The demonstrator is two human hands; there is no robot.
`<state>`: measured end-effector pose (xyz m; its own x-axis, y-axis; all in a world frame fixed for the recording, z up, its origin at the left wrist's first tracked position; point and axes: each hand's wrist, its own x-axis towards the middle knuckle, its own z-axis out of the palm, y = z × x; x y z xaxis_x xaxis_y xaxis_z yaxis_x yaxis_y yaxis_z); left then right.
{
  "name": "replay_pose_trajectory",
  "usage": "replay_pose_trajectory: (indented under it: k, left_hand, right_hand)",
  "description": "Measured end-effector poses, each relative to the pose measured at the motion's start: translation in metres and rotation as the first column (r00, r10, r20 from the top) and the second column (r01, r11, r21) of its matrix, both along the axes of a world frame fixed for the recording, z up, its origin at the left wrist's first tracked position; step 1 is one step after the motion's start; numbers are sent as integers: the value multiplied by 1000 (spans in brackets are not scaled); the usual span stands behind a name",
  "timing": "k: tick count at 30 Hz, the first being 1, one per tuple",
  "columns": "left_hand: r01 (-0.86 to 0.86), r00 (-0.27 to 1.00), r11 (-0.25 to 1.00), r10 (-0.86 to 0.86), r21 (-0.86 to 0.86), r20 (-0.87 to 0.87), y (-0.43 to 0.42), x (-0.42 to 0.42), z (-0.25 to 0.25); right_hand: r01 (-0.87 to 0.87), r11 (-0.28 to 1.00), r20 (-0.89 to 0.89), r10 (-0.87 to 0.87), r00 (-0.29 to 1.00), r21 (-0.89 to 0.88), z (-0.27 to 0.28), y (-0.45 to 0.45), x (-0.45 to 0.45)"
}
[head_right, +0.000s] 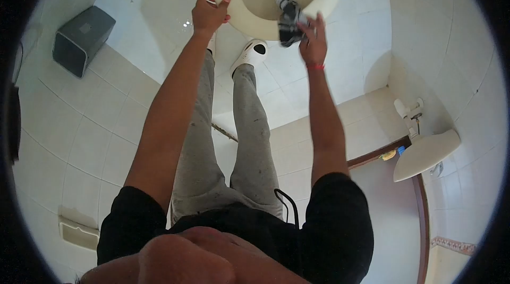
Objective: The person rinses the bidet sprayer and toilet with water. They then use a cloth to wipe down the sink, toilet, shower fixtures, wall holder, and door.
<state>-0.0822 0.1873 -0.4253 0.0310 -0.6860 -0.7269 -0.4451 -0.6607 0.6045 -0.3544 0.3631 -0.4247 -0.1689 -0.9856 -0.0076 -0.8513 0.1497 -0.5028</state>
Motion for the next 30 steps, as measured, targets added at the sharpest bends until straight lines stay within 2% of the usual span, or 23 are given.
replay_pose_trajectory:
  k: [1, 2, 3, 4, 5, 7, 9, 10, 13, 15, 17, 19, 20, 23, 25, 27, 30]
  left_hand:
    - [1, 1000, 1000, -1, -3, -7, -1, 1, -1]
    - [-7, 1000, 1000, 7, 3, -24, -1, 2, -1]
    - [1, 1000, 1000, -1, -8, -23, -1, 3, -3]
    - [12, 1000, 1000, -13, -19, -21, -1, 3, -5]
    - [24, 1000, 999, -25, -29, -18, 0, 4, -6]
    - [29, 999, 999, -30, -16, -31, 1, 6, -6]
    - [47, 999, 998, -48, -28, -24, -2, 7, -8]
    - [65, 998, 997, -65, -39, -14, -3, 8, -10]
    - [71, 997, 997, -71, -28, -13, 0, 9, -11]
    - [65, 998, 997, -65, -31, -2, -1, 11, -12]
    - [71, 997, 996, -70, -48, 21, -1, 10, -14]
    - [161, 982, 964, -136, -212, 131, 4, 11, -24]
    - [214, 967, 935, -162, -284, 197, 6, 14, -28]
    - [97, 994, 985, -89, -142, 61, 4, 18, -32]
    - [-79, 978, 997, 75, -9, -196, 2, 28, -42]
    - [-206, 871, 964, 259, 168, -416, 3, 37, -54]
    - [-169, 883, 979, 202, 114, -424, 2, 38, -52]
  right_hand:
    - [91, 995, 124, -94, 988, 29, 2, 22, 25]
    - [57, 998, 123, -59, 991, 23, -2, 45, 46]
    - [-6, 986, 207, -28, 978, 165, -1, 61, 66]
    - [18, 989, 199, -47, 979, 146, 5, 68, 100]
    - [-148, 980, 130, 130, 983, 134, 14, 60, 119]
    - [-13, 992, 253, -19, 967, 124, 19, 43, 145]
    - [204, 977, 268, -214, 939, 66, 18, 25, 146]
    - [369, 929, 319, -345, 883, -16, 15, 15, 141]
    - [637, 766, 305, -590, 748, -80, 29, -10, 101]
    - [601, 796, 228, -574, 786, -68, 20, -12, 87]
    - [455, 891, -63, -453, 889, 15, -11, -6, 104]
    - [333, 928, -212, -297, 931, 166, -11, -20, 140]
    - [301, 923, -167, -266, 950, 241, -5, -36, 155]
    - [214, 973, -46, -210, 977, 93, -17, -71, 188]
    - [160, 987, -5, -160, 987, 34, -15, -95, 194]
    - [57, 998, 10, -58, 998, 6, -14, -121, 195]
    - [-193, 981, -2, 193, 981, -6, -4, -169, 180]
